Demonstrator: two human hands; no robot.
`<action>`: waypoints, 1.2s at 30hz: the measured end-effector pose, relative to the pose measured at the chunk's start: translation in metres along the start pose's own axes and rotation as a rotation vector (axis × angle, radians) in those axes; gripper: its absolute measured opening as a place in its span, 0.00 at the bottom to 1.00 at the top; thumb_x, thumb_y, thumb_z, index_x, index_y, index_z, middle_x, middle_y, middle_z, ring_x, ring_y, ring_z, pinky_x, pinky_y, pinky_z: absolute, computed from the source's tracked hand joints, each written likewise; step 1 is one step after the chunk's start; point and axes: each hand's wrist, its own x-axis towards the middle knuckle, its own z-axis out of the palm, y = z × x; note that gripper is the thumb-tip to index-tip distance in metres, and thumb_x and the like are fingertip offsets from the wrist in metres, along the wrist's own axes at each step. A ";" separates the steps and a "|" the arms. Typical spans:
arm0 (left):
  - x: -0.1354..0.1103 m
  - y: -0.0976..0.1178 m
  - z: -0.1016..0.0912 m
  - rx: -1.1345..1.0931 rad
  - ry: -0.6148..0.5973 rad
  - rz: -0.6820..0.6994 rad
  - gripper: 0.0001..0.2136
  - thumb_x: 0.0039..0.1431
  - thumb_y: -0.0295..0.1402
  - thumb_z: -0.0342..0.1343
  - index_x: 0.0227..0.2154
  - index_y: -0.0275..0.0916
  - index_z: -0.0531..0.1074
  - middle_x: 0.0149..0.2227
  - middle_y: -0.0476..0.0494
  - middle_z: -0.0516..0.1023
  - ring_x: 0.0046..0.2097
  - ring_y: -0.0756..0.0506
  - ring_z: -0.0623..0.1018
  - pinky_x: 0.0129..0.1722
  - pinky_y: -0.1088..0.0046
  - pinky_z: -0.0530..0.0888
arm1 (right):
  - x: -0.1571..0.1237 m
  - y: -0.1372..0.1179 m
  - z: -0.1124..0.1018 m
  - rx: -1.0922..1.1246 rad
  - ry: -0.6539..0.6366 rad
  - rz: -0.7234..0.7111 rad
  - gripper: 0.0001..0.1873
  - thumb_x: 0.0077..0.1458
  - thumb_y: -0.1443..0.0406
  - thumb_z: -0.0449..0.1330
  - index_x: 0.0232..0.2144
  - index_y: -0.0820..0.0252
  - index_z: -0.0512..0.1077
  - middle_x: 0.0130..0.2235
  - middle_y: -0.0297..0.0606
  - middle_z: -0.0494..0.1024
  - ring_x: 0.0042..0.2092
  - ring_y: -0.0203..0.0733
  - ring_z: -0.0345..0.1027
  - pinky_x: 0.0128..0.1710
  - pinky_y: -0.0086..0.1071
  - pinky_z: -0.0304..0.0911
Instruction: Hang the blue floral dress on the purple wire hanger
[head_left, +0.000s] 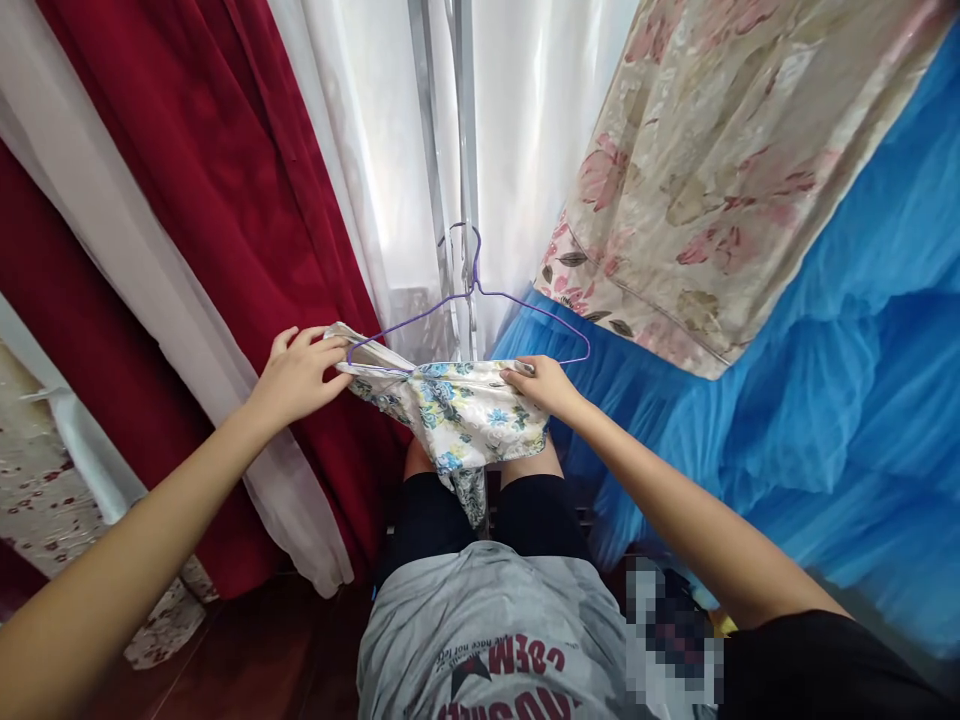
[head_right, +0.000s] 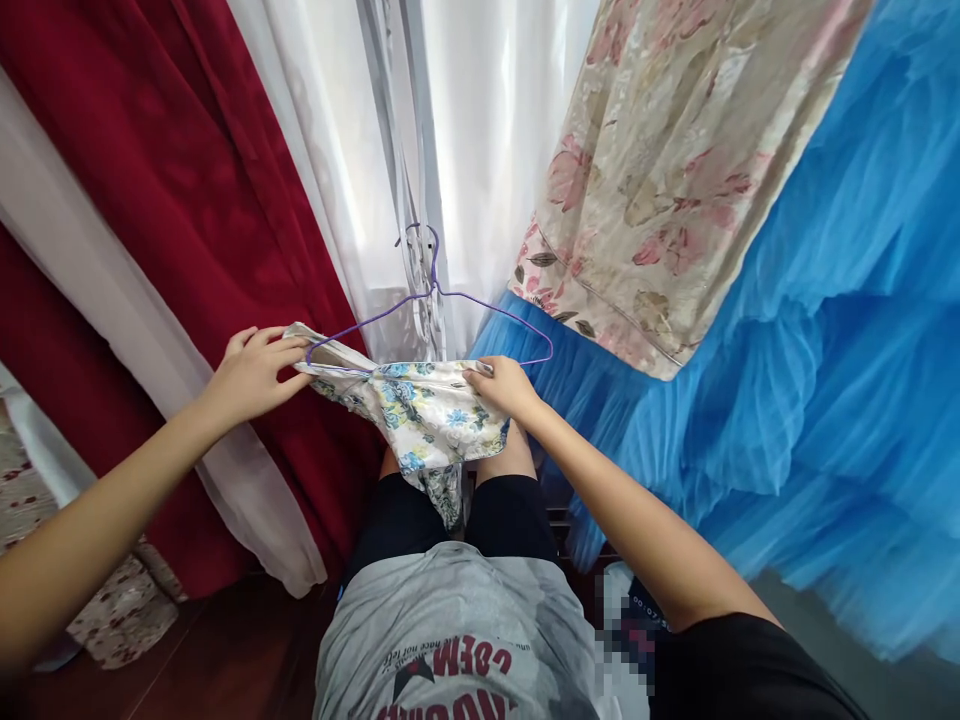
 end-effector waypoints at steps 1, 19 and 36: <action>-0.005 -0.001 0.000 -0.001 -0.005 0.000 0.13 0.61 0.41 0.52 0.41 0.47 0.81 0.56 0.44 0.80 0.63 0.31 0.69 0.67 0.40 0.53 | -0.001 -0.001 -0.001 0.001 -0.006 0.008 0.20 0.57 0.53 0.60 0.21 0.57 0.62 0.21 0.32 0.68 0.26 0.37 0.58 0.28 0.32 0.47; 0.089 0.080 0.013 -0.311 0.275 -0.060 0.15 0.61 0.35 0.55 0.50 0.40 0.71 0.52 0.37 0.75 0.50 0.37 0.77 0.50 0.61 0.73 | -0.021 -0.012 0.014 0.045 -0.038 -0.135 0.14 0.61 0.58 0.57 0.27 0.60 0.72 0.26 0.34 0.73 0.30 0.39 0.65 0.33 0.31 0.55; 0.079 0.071 0.033 -0.158 0.125 -0.080 0.17 0.70 0.42 0.48 0.34 0.38 0.76 0.34 0.39 0.78 0.36 0.41 0.78 0.36 0.68 0.67 | -0.054 0.032 -0.086 -0.052 0.266 -0.066 0.55 0.51 0.51 0.70 0.72 0.66 0.54 0.33 0.39 0.78 0.30 0.43 0.68 0.35 0.38 0.66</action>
